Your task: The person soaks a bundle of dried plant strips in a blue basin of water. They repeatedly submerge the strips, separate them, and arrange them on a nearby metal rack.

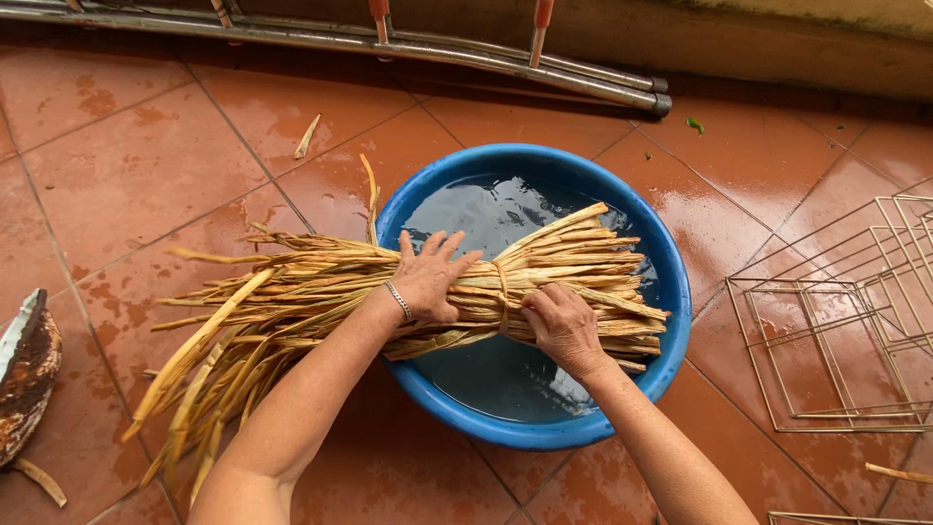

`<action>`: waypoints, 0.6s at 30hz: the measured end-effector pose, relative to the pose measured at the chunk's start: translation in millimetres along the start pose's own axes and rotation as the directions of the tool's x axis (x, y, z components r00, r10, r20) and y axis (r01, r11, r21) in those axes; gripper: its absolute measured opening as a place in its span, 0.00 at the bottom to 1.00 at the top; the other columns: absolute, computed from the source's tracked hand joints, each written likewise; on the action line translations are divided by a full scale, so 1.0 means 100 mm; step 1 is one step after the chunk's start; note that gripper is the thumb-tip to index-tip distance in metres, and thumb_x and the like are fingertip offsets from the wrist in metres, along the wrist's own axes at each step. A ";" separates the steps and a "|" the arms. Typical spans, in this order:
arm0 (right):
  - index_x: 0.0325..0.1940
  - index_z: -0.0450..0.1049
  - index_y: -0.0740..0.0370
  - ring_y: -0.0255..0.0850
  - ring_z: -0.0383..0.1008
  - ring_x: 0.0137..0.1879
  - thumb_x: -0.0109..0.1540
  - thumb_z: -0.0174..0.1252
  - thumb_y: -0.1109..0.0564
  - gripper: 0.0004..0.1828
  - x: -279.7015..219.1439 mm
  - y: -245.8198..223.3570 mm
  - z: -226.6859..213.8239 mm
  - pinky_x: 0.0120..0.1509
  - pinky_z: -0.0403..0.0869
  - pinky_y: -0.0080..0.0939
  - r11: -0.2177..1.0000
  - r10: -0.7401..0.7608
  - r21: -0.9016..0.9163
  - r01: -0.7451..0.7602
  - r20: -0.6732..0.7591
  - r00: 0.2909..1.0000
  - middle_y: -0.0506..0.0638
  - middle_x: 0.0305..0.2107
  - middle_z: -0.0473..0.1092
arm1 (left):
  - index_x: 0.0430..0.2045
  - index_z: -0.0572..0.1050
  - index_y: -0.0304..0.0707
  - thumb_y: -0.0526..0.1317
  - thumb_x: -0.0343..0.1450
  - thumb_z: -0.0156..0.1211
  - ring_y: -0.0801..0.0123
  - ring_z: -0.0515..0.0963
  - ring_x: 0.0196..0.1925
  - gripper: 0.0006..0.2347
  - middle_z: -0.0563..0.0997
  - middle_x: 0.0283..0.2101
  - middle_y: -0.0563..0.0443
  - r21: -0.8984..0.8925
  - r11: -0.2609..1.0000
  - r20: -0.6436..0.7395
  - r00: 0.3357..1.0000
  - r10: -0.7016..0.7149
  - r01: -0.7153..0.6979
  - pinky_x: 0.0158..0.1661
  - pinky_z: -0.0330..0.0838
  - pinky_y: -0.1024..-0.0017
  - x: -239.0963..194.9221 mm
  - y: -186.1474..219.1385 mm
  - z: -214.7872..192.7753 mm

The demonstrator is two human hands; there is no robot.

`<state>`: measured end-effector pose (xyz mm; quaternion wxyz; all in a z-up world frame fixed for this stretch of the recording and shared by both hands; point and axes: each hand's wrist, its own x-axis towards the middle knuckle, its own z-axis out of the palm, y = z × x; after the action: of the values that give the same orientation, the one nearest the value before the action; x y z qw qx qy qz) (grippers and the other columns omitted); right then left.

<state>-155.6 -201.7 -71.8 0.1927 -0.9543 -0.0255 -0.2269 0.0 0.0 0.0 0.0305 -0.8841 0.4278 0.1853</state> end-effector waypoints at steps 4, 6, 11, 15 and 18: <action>0.35 0.77 0.59 0.49 0.75 0.42 0.59 0.63 0.59 0.02 0.05 0.01 0.03 0.47 0.74 0.49 0.991 0.082 0.109 -0.076 -0.047 0.996 0.51 0.32 0.71 | 0.40 0.80 0.46 0.47 0.62 0.69 0.55 0.67 0.57 0.15 0.73 0.51 0.45 -0.032 0.944 -0.542 0.799 0.260 -0.329 0.55 0.60 0.46 0.11 0.05 0.30; 0.33 0.77 0.59 0.50 0.75 0.40 0.59 0.63 0.59 0.02 0.03 0.01 0.08 0.45 0.74 0.49 0.978 0.164 0.136 -0.158 -0.033 0.986 0.52 0.31 0.70 | 0.29 0.80 0.43 0.41 0.70 0.64 0.59 0.72 0.51 0.04 0.76 0.41 0.50 -0.002 0.952 -0.480 0.835 0.268 -0.307 0.52 0.68 0.57 0.20 0.10 0.44; 0.34 0.75 0.60 0.51 0.74 0.40 0.61 0.63 0.59 0.04 0.12 0.08 0.11 0.45 0.73 0.50 0.961 0.243 0.150 -0.232 -0.059 0.968 0.53 0.32 0.70 | 0.27 0.77 0.34 0.30 0.63 0.61 0.58 0.75 0.42 0.03 0.75 0.36 0.46 0.128 0.886 -0.625 0.657 0.421 -0.446 0.46 0.74 0.65 0.38 0.19 0.69; 0.34 0.76 0.59 0.52 0.73 0.40 0.55 0.66 0.59 0.07 0.12 -0.03 0.03 0.42 0.72 0.50 0.997 0.042 -0.056 -0.057 -0.246 0.968 0.55 0.29 0.69 | 0.28 0.75 0.30 0.29 0.62 0.60 0.53 0.76 0.43 0.04 0.74 0.35 0.42 0.037 0.894 -0.673 0.650 0.353 -0.447 0.46 0.74 0.62 0.37 0.27 0.78; 0.31 0.75 0.58 0.49 0.74 0.38 0.56 0.66 0.61 0.05 0.09 -0.08 -0.02 0.43 0.72 0.48 0.999 0.003 -0.049 -0.013 -0.197 0.980 0.52 0.28 0.70 | 0.30 0.74 0.29 0.28 0.62 0.60 0.51 0.77 0.44 0.06 0.75 0.35 0.40 -0.027 0.890 -0.701 0.643 0.309 -0.456 0.45 0.75 0.60 0.37 0.29 0.79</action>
<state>-149.9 -195.2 -63.0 0.1711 -0.9318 0.0031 -0.3200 -24.5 -29.2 -83.5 -0.2571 -0.7764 0.5654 -0.1064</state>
